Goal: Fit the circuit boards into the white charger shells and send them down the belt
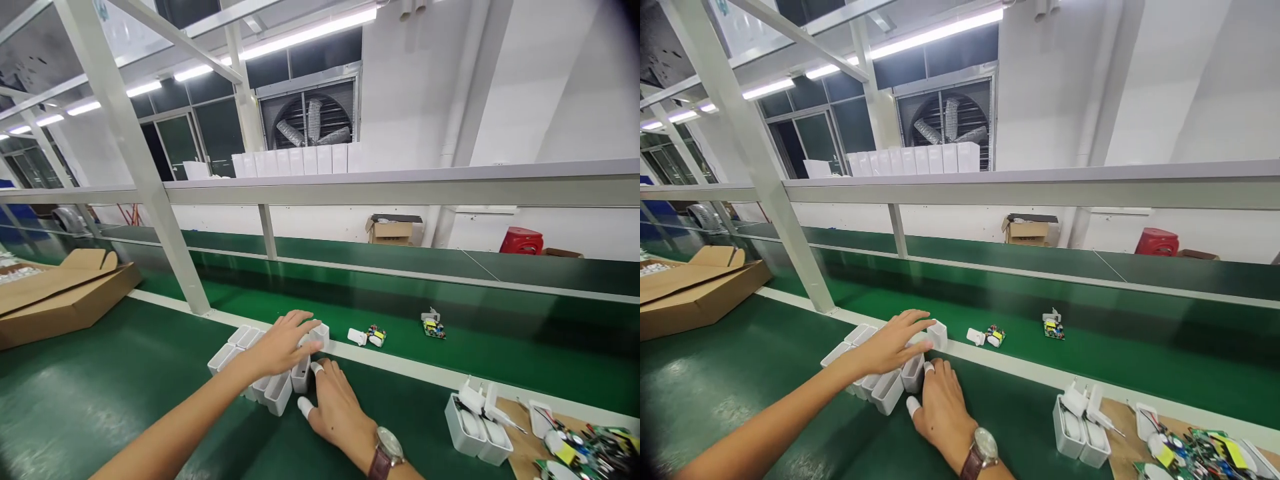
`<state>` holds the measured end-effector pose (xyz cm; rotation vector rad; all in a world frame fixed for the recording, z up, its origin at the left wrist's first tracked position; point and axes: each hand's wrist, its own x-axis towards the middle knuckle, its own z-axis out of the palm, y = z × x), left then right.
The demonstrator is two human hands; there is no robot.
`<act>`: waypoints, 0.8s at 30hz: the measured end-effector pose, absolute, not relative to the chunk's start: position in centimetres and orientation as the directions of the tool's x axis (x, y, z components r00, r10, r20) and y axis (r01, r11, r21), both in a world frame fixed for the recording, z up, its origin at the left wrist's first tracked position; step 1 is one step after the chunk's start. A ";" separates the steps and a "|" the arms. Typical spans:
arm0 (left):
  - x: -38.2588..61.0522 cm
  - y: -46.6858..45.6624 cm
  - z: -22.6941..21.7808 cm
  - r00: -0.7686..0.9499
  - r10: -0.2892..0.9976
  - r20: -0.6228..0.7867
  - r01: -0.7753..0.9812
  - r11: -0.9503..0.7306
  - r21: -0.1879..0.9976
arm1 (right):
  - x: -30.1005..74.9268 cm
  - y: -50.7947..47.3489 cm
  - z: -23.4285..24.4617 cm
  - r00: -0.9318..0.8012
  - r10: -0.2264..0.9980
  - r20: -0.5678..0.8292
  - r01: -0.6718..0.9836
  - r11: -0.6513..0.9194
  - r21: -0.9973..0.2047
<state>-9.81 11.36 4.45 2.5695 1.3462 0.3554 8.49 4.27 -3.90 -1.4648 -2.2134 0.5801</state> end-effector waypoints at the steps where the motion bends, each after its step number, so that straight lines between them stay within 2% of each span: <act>1: -9.0 12.8 4.2 0.545 0.833 0.095 0.783 -0.546 0.300 | 8.4 4.2 -3.7 -0.352 0.928 0.119 0.761 0.358 -0.541; 7: -5.7 19.4 2.8 0.606 0.791 -0.080 0.766 -0.555 0.324 | 8.7 4.8 -2.2 -0.475 0.871 0.124 0.761 0.477 -0.440; 12: -5.4 17.7 3.4 0.707 0.691 -0.152 0.686 -0.617 0.385 | 10.3 2.8 -1.8 -0.521 0.850 0.082 0.778 0.512 -0.364; 17: -6.5 15.2 5.1 0.771 0.591 -0.237 0.629 -0.644 0.435 | 10.6 1.0 -1.4 -0.510 0.860 0.030 0.798 0.486 -0.357; 20: -6.2 15.4 5.6 0.743 0.629 -0.230 0.661 -0.632 0.406 | 8.9 0.8 -1.0 -0.520 0.853 0.032 0.784 0.492 -0.378; 24: -4.4 16.4 5.0 0.673 0.727 -0.137 0.724 -0.610 0.321 | 9.1 0.5 -1.4 -0.527 0.847 0.068 0.771 0.510 -0.382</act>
